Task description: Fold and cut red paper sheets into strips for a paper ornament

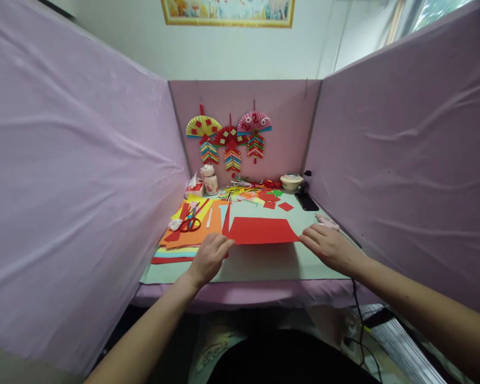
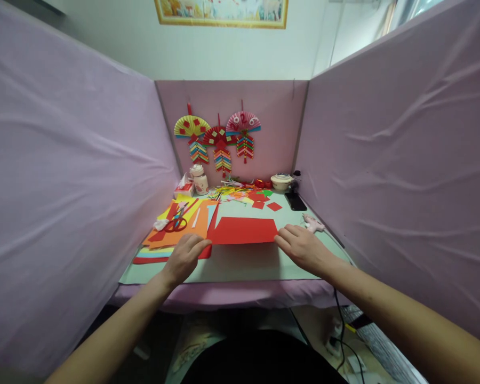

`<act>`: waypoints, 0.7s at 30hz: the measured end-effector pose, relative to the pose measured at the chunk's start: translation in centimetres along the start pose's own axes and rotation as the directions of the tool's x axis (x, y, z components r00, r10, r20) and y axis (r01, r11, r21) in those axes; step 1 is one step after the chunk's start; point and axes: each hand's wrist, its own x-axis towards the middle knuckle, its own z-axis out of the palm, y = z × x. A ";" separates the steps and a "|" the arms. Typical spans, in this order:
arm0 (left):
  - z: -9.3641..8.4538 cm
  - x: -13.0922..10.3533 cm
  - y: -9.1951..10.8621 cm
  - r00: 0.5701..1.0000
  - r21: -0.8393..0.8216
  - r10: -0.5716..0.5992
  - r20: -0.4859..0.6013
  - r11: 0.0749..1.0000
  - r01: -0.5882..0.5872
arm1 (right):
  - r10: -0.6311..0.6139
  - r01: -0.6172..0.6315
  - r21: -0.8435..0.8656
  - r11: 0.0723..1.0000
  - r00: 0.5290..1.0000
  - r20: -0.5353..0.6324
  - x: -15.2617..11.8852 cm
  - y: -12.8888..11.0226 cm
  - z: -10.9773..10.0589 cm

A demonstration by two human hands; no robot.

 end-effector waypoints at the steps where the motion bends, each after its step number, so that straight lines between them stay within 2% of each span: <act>1: 0.0 -0.1 0.0 1.000 -0.003 -0.009 -0.010 1.000 0.009 | 0.010 -0.010 0.004 1.000 1.000 -0.007 -0.2 0.0 0.0; 7: 0.0 -0.5 -0.1 0.994 -0.015 -0.091 -0.066 0.996 0.090 | 0.085 -0.085 0.013 0.996 0.994 -0.063 -1.3 0.2 0.3; 11: 0.0 -0.6 -0.1 0.989 0.005 -0.107 -0.105 0.994 0.109 | 0.091 -0.092 -0.003 0.996 0.993 -0.079 -1.8 0.3 0.3; 21: 0.1 -1.4 -0.3 0.997 -0.043 -0.046 -0.054 0.998 0.043 | -0.005 0.003 0.070 0.998 1.000 0.028 -2.9 0.0 0.2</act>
